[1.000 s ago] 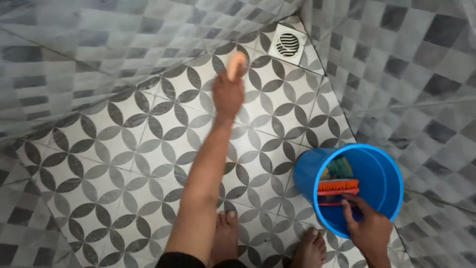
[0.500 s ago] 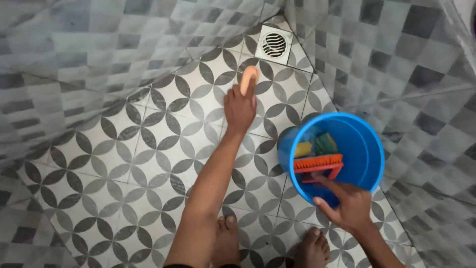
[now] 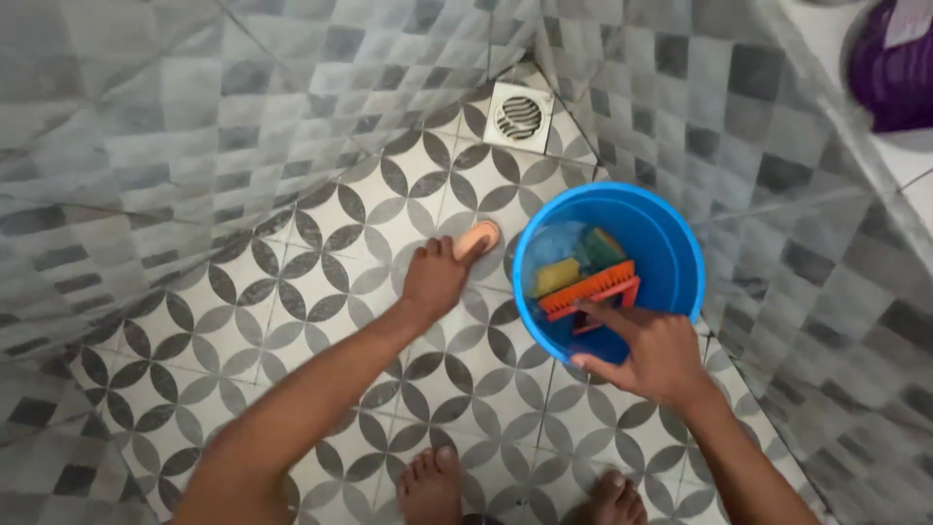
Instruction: The person scrubs bathroom floor tiles with a brush, periodically dipping it into a blue bucket, and finishes by cleaning the corner drain area.
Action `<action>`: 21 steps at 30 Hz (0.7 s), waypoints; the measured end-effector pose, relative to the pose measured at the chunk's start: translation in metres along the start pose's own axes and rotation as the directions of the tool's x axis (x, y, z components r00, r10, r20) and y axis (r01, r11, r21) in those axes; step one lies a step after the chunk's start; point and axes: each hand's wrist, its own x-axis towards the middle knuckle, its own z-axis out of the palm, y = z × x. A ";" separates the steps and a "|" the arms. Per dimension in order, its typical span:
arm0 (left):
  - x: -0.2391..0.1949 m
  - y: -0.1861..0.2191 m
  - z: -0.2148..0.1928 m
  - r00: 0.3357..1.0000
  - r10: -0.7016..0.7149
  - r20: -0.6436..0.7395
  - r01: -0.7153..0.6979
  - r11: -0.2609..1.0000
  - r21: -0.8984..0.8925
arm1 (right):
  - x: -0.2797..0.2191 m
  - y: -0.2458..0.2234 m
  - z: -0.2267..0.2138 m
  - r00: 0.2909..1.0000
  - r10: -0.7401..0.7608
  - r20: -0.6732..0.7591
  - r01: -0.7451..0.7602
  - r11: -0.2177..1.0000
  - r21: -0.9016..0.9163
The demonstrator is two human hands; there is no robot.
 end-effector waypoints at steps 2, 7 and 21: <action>0.020 -0.012 -0.006 0.997 -0.047 0.067 0.046 0.999 0.015 | 0.002 0.008 0.001 0.999 0.010 -0.041 -0.007 0.998 0.069; 0.072 -0.043 0.015 0.985 -0.166 0.055 0.162 0.984 0.072 | 0.004 0.002 0.003 0.989 0.134 -0.058 -0.124 0.982 0.144; 0.146 -0.046 0.054 0.887 -0.385 -0.254 0.379 0.922 -0.076 | 0.004 0.010 0.013 0.976 0.167 -0.138 -0.143 0.976 0.164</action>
